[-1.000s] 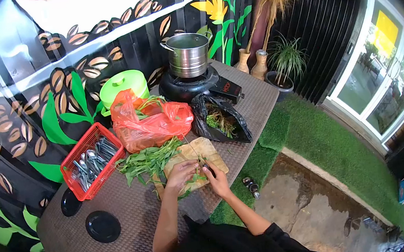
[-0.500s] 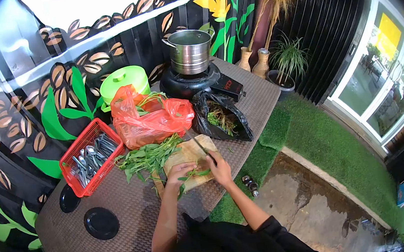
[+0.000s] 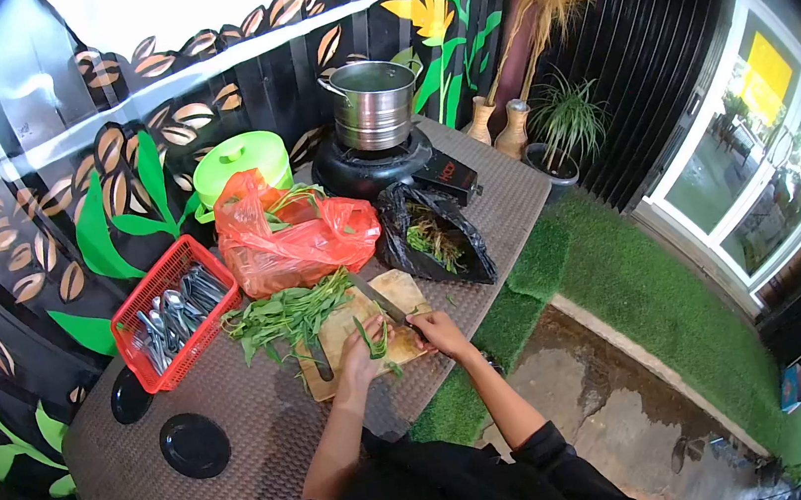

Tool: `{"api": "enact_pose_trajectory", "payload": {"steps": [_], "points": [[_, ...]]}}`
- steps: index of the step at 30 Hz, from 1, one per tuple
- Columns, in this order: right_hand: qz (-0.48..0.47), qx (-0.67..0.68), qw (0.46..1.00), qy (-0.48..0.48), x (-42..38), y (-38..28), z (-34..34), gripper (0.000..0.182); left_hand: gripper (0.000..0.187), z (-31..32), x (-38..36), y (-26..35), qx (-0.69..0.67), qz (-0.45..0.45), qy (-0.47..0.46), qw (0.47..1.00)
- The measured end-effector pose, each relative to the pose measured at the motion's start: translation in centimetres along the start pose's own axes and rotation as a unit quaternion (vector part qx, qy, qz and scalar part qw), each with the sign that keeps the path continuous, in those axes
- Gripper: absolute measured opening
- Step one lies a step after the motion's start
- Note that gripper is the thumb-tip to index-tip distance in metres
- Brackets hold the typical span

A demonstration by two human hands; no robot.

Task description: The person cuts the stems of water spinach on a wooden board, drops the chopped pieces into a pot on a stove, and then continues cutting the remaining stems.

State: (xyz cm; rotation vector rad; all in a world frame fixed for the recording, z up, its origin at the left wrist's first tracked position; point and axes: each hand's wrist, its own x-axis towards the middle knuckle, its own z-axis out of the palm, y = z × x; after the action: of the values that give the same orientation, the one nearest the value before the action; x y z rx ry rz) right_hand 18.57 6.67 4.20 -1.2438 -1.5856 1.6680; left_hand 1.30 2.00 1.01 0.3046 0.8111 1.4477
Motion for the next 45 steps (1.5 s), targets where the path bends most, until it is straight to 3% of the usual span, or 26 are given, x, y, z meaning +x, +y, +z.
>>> {"api": "enact_pose_trajectory", "payload": {"steps": [2, 6, 9, 12, 15, 17, 19, 21, 28, 31, 33, 34, 36, 43, 45], "points": [[0.013, -0.006, 1.0, -0.015, -0.5, -1.5, -0.1, 0.04, 0.019, -0.5, 0.8, -1.6, -0.099, 0.019, -0.035, 0.994], [0.029, 0.039, 0.996, -0.069, -0.4, -2.1, -0.5, 0.043, 0.018, 0.4, 0.0, -2.1, -0.089, 0.011, -0.019, 0.996], [0.067, 0.107, 0.99, -0.058, -1.0, -2.9, -0.1, 0.042, 0.017, 0.4, 0.0, -2.7, -0.098, 0.016, 0.012, 0.995], [0.038, 0.076, 0.994, -0.061, -0.9, -2.6, -0.1, 0.04, 0.018, -0.7, 1.3, -3.9, -0.107, 0.043, -0.035, 0.993], [0.009, 0.058, 0.995, -0.079, -0.4, -1.9, -0.2, 0.034, 0.019, -0.9, 1.2, -4.1, -0.147, 0.01, -0.076, 0.986], [0.005, 0.067, 0.995, -0.074, -0.4, -1.8, -0.4, 0.03, 0.023, -0.2, 0.9, -3.8, -0.109, 0.058, 0.002, 0.992], [0.001, 0.076, 0.995, -0.069, -0.9, -2.6, -0.1, 0.029, 0.018, -0.2, 1.0, -3.8, -0.081, 0.06, 0.014, 0.995], [-0.043, 0.114, 0.991, -0.057, -1.3, -3.3, -0.1, 0.034, 0.012, 0.0, 1.1, -3.7, -0.052, 0.061, 0.024, 0.996], [-0.119, 0.052, 0.988, -0.083, -1.2, -1.6, -0.2, 0.04, 0.023, 1.1, 0.1, -2.5, -0.008, 0.067, 0.026, 0.997], [-0.202, -0.016, 0.978, -0.043, -1.2, -0.5, 0.6, 0.04, 0.023, 1.2, 0.0, -2.5, -0.003, 0.076, 0.032, 0.997], [-0.298, -0.152, 0.939, 0.08, -1.0, -0.5, 1.2, 0.041, 0.022, 1.1, 0.0, -2.7, -0.005, 0.083, 0.034, 0.996], [-0.298, -0.152, 0.939, 0.08, -1.3, -0.8, 1.1, 0.041, 0.021, 1.0, 0.0, -2.7, -0.006, 0.071, 0.032, 0.997], [-0.182, -0.217, 0.955, 0.083, -2.2, -1.4, 1.0, 0.041, 0.02, 0.7, 0.2, -2.9, -0.007, 0.057, 0.03, 0.998], [-0.208, -0.26, 0.938, 0.093, -2.7, -1.8, 1.6, 0.039, 0.016, -0.9, 1.5, -3.7, -0.012, 0.055, 0.008, 0.998], [-0.149, -0.304, 0.934, 0.118, -3.3, -2.6, 2.2, 0.036, 0.015, -0.8, 1.5, -3.4, -0.008, 0.045, 0.016, 0.999]]}}
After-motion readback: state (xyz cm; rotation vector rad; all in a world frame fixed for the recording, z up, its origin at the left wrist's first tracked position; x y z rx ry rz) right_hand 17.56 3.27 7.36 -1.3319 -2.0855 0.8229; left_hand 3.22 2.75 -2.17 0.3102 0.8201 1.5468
